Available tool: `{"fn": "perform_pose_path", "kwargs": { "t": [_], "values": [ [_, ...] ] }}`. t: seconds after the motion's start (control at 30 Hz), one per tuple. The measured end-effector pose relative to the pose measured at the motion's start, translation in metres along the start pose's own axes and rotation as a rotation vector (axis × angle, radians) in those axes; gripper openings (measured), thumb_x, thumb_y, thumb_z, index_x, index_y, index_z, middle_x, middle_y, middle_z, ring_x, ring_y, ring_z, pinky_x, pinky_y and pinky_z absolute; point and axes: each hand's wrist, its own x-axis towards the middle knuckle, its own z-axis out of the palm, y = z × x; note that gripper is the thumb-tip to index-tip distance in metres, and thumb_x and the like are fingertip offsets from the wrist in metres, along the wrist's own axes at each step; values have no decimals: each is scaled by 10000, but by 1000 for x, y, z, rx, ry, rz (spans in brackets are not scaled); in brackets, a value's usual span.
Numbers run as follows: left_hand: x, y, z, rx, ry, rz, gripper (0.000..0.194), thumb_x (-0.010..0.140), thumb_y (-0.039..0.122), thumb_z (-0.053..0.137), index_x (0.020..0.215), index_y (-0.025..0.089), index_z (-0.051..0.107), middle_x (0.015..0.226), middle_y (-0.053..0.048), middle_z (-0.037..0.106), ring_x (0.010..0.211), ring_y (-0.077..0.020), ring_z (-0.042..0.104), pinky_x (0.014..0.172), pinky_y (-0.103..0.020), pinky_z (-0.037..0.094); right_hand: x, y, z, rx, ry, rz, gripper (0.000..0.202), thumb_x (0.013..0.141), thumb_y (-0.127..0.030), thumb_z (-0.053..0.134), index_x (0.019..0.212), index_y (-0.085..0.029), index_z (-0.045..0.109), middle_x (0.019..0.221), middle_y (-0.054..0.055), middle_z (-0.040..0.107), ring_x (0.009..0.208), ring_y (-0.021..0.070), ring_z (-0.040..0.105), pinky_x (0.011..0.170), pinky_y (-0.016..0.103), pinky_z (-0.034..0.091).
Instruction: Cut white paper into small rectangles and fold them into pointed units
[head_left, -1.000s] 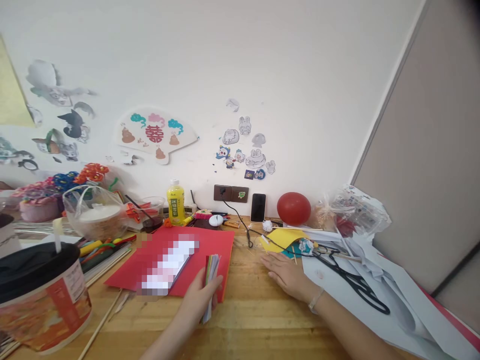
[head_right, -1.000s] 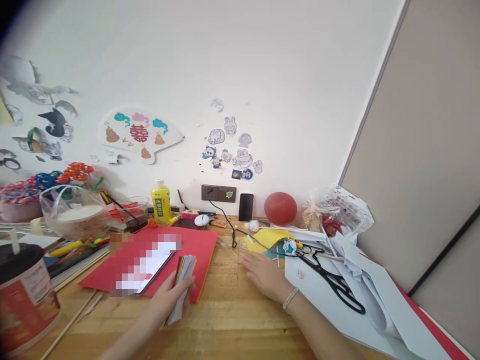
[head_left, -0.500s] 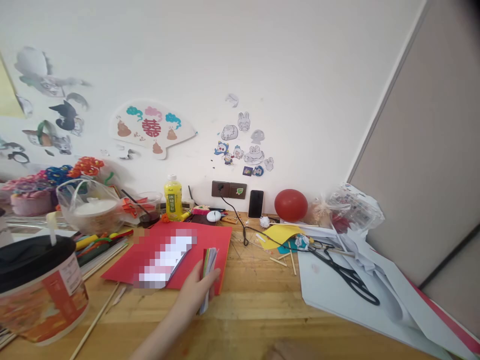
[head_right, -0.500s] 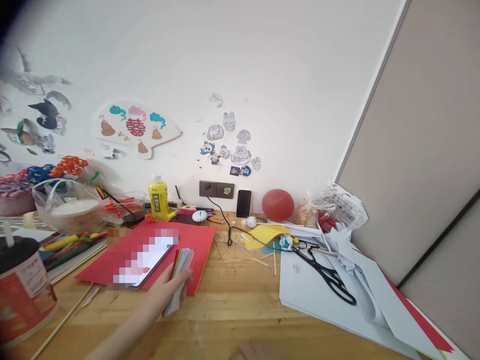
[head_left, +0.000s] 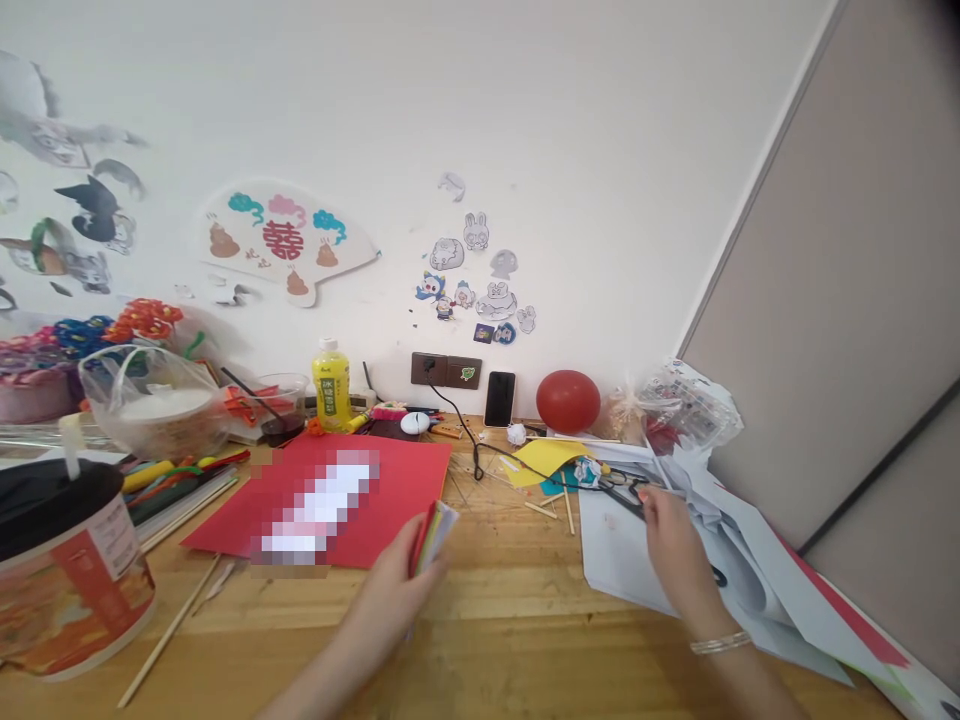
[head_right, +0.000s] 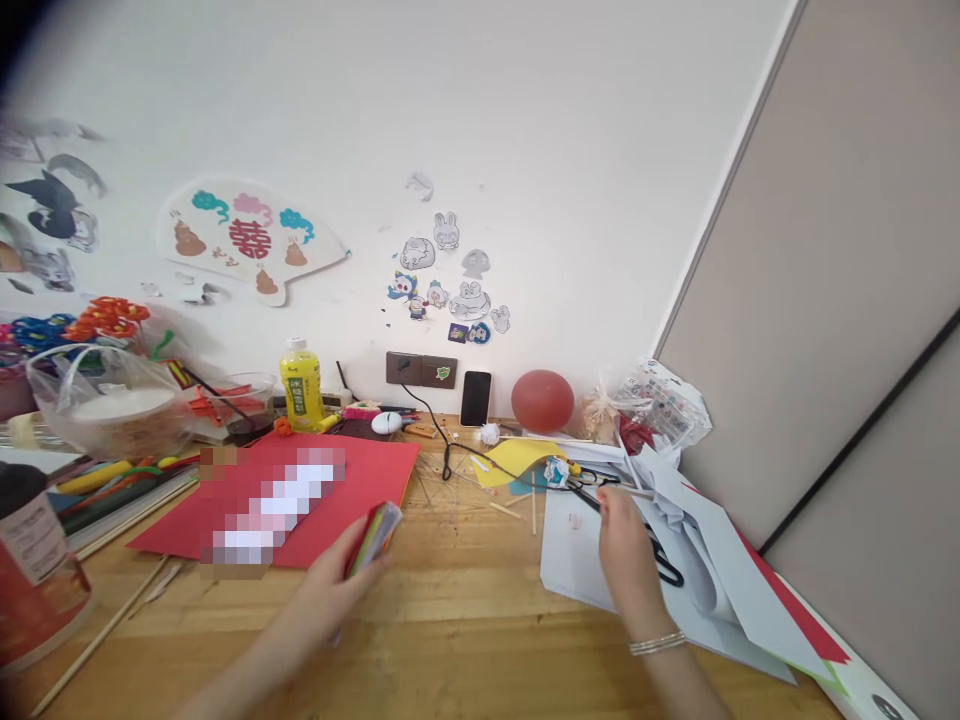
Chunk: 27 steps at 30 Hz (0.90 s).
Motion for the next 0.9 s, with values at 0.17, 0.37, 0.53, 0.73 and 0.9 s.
{"fn": "perform_pose_path", "kwargs": {
  "t": [0.17,0.37,0.53,0.73,0.9],
  "values": [
    [-27,-10,26,407,-227,268,666,722,268,553,1364,164,411,1369,-123,496,1233,-274,477,1009,-366,382,-17,-28,4,188,-164,12,318,895,-350,412,1176,-207,458,987,89,630,783,207,630,691,350,534],
    [-29,-15,47,796,-292,461,676,712,119,541,1374,97,407,1236,-163,592,1120,-272,556,971,-369,424,-65,-115,35,774,-809,123,513,858,-426,516,1311,-227,379,1075,77,623,853,193,630,714,311,530],
    [-22,-18,48,819,-236,560,629,759,272,619,1331,70,454,1154,-187,625,1032,-299,598,907,-401,476,-64,-125,55,764,-763,280,441,815,-282,491,1237,-185,413,842,32,646,578,157,623,476,251,505],
    [-9,-34,36,862,16,583,626,847,353,477,1383,59,341,1334,-224,498,1209,-333,492,973,-476,435,-28,-75,35,115,-301,-134,488,852,-151,388,1337,-201,373,1141,121,624,981,253,622,798,373,518],
    [-4,-44,33,915,27,532,564,832,259,417,1361,67,390,1317,-199,520,1208,-313,498,998,-467,415,5,-27,18,-284,-172,-324,481,858,-13,293,1289,-132,471,789,134,666,723,252,616,621,333,485]
  ]
}}
